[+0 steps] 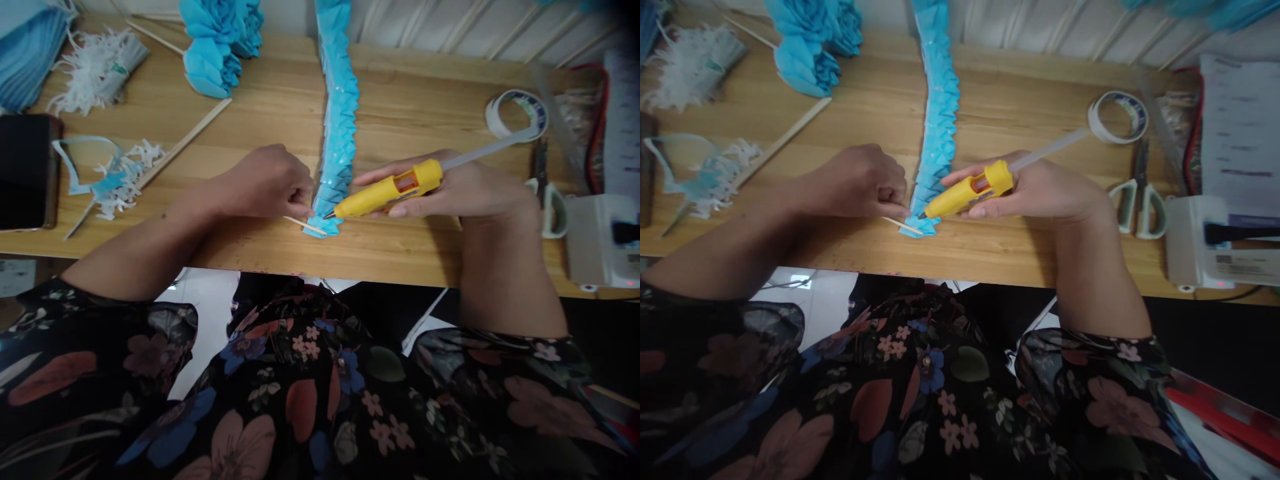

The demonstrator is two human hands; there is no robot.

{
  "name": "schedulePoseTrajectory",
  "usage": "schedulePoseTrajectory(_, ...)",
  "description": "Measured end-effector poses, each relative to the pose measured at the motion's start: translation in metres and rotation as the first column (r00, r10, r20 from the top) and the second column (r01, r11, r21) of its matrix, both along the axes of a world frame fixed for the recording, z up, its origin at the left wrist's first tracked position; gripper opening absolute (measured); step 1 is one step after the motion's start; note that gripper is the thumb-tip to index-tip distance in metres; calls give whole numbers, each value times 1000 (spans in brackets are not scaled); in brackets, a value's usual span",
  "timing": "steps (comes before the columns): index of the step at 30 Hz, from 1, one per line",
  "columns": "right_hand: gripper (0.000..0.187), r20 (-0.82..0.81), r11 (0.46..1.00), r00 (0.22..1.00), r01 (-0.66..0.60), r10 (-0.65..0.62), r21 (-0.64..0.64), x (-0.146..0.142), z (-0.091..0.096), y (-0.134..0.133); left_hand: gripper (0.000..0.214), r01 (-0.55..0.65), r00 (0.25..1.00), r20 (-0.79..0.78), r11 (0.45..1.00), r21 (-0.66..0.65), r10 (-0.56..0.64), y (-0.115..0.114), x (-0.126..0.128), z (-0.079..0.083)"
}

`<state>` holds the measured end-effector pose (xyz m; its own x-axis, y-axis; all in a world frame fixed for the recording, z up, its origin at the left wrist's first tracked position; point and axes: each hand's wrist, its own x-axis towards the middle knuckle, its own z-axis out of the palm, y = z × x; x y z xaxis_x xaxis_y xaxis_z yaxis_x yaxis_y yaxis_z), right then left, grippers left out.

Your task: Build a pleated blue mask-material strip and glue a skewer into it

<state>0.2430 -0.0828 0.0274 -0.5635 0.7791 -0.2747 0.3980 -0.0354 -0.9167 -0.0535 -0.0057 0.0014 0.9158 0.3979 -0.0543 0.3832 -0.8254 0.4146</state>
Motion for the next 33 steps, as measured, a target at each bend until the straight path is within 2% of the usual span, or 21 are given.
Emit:
schedulePoseTrajectory(7,68,27,999,999,-35,36,-11,2,-11,3,29,1,1000,-8,1000,18,-1,0,0,1)
schedulePoseTrajectory(19,67,42,998,997,-65,64,27,4,-11,4,31,17,1000,26,1000,0,-17,2,-2,0)
schedulePoseTrajectory(25,70,96,998,993,-66,65,1,7,-2,3,28,-3,1000,9,1000,-17,3,1,-1,0)
schedulePoseTrajectory(28,65,88,999,996,1,-5,39,10,5,1,27,-7,1000,18,1000,-10,7,0,0,0)
schedulePoseTrajectory(31,63,28,997,996,81,-81,6,12,9,0,28,1,999,32,1000,-7,-1,-1,0,1)
schedulePoseTrajectory(33,63,21,996,996,85,-85,-14,12,9,-1,30,2,999,42,1000,-4,-1,-1,0,0)
